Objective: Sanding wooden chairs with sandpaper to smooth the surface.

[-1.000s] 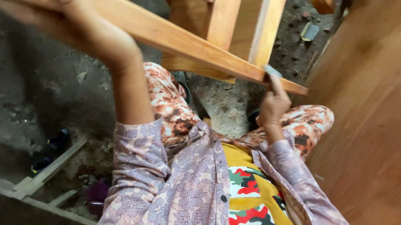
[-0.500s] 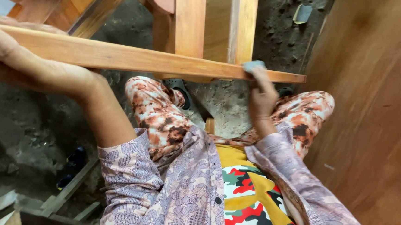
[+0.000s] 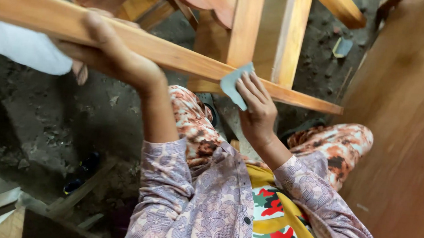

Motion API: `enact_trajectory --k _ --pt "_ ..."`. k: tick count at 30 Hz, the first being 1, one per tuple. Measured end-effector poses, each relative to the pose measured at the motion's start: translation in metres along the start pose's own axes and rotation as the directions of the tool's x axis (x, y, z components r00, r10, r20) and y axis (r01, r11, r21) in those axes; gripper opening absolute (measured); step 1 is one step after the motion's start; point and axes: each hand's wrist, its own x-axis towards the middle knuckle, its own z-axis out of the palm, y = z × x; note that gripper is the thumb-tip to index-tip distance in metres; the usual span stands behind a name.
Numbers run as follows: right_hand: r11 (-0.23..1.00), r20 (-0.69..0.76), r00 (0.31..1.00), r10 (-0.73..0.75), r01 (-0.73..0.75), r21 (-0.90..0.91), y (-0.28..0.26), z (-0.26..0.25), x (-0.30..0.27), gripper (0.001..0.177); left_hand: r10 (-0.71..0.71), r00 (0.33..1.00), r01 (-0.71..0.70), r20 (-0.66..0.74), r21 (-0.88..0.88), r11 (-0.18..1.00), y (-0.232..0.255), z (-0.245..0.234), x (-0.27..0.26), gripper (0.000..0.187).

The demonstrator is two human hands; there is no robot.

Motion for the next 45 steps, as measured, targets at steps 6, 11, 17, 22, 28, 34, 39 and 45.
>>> enact_trajectory --k 6,11,17,22,28,34,39,45 --pt "0.958 0.090 0.961 -0.262 0.247 0.146 -0.056 0.036 0.086 0.037 0.047 0.977 -0.045 0.207 -0.014 0.999 -0.009 -0.015 -0.001 0.096" --pt "0.955 0.078 0.964 -0.255 0.238 0.179 -0.066 0.045 0.098 0.030 -0.021 0.903 0.017 0.429 0.013 1.000 -0.030 -0.045 0.000 0.085" --pt "0.971 -0.037 0.974 -0.224 0.227 0.080 0.016 0.018 0.037 0.041 -0.023 0.812 -0.068 0.583 0.135 0.989 -0.045 -0.083 -0.029 0.052" --pt "0.999 0.003 1.000 -0.007 0.007 -0.045 0.045 -0.027 -0.014 0.043 -0.151 0.826 0.018 0.544 0.242 0.970 -0.041 -0.118 -0.082 0.042" --pt "0.880 0.009 0.915 0.404 -0.391 0.269 0.040 -0.022 -0.040 0.022 -0.326 0.588 0.049 0.740 0.370 0.928 -0.039 -0.153 -0.118 0.036" --pt "0.393 0.188 0.775 0.603 -0.495 0.775 0.010 -0.032 -0.023 0.018 -0.322 0.279 0.190 0.905 0.277 0.942 -0.018 -0.132 -0.093 0.075" --pt "0.518 0.313 0.822 0.476 -0.550 0.655 0.004 -0.036 -0.020 0.013 -0.215 0.028 -0.057 0.976 0.217 0.975 0.026 -0.103 -0.071 0.047" --pt "0.700 0.224 0.900 0.374 -0.432 0.569 0.021 -0.023 -0.025 0.013 -0.047 -0.013 -0.445 0.999 0.037 0.895 0.035 -0.091 -0.069 0.015"
